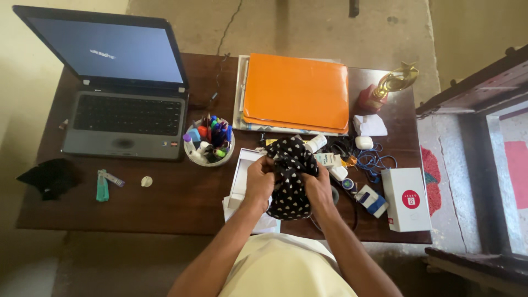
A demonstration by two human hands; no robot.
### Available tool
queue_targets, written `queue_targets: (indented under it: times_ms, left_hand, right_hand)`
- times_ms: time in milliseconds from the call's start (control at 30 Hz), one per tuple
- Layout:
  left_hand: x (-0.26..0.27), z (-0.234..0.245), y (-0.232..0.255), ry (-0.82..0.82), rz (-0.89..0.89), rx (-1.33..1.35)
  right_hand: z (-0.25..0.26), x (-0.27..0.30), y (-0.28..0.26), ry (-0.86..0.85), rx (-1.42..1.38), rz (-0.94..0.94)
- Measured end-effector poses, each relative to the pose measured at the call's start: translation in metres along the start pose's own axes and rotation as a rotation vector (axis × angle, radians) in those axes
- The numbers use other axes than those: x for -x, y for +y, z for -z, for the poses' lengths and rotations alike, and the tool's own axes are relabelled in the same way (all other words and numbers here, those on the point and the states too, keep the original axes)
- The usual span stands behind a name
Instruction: The person empties a small black and white patterned pouch onto a cluttered desk, then places the pouch into a drawer. The person handles various small items including a white box, a watch, and a small bottle, moving them around the desk surface.
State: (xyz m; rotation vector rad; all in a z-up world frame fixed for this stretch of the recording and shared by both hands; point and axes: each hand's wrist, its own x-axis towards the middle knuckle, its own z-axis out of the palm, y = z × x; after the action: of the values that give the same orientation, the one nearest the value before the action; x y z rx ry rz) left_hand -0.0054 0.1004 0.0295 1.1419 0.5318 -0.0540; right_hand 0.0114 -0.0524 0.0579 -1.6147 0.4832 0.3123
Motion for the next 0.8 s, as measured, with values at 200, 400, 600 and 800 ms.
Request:
queue_targets:
  times_ms: [200,400,600,800]
  left_hand:
    - [0.017,-0.006,0.022,0.055,-0.054,-0.086]
    - [0.029,0.005,0.046,0.075,-0.099,0.02]
    - [0.018,0.005,0.035,0.141,-0.095,0.099]
    - [0.037,-0.008,0.043,-0.128,-0.195,-0.378]
  right_hand:
    - [0.005,-0.016,0.011,0.052,-0.144,0.014]
    - [0.057,-0.053,-0.004,0.045,-0.068,0.112]
    - [0.04,-0.024,-0.032,-0.017,-0.018,-0.181]
    - [0.019,-0.021,-0.02,-0.18,-0.074,0.019]
